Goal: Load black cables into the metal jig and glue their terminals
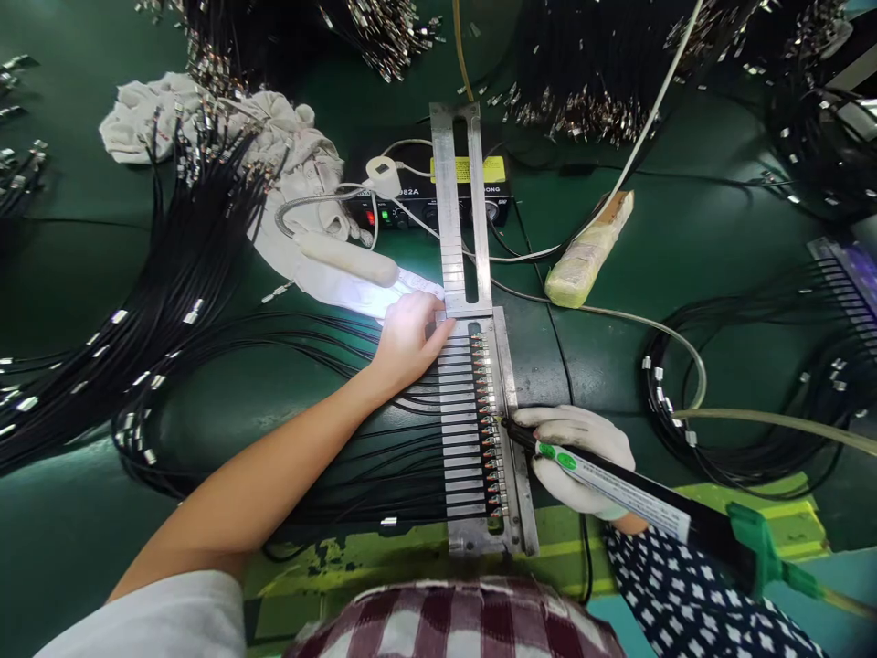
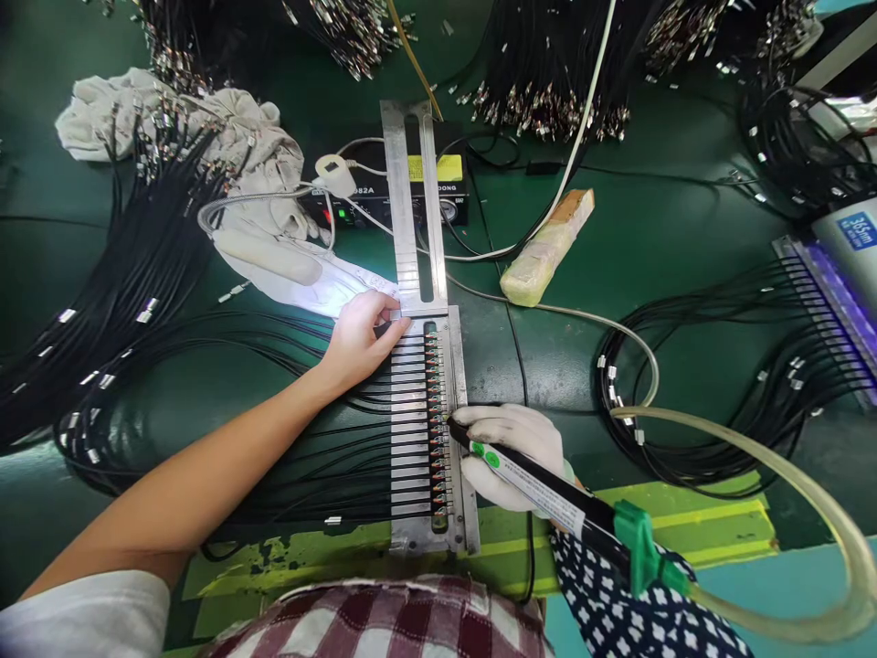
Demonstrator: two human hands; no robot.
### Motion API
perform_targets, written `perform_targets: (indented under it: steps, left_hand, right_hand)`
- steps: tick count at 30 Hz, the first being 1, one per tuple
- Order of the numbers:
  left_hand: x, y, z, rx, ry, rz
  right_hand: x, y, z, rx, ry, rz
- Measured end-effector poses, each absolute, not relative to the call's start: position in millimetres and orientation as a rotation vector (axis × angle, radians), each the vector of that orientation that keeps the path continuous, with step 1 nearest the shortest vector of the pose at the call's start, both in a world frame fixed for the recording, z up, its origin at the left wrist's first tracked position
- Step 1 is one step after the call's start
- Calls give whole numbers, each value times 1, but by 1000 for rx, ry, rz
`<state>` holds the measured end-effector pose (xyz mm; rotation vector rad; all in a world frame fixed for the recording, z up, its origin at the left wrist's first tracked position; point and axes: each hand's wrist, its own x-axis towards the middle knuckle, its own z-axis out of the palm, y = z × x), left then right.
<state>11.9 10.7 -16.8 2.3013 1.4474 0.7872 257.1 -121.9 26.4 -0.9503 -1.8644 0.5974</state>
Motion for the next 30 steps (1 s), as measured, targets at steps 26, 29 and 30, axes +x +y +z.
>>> perform_targets:
  steps: [26,29,30]
  left_hand:
    - [13,11,-15,2306,1496,748]
    - [13,11,-16,2307,1498,749]
    - [13,11,-16,2308,1497,752]
  right_hand:
    - [259,-135,23,-1001,-1921,580]
    - [258,-134,24,-1012,-1920,575]
    - [258,-133,25,-1015,-1920,570]
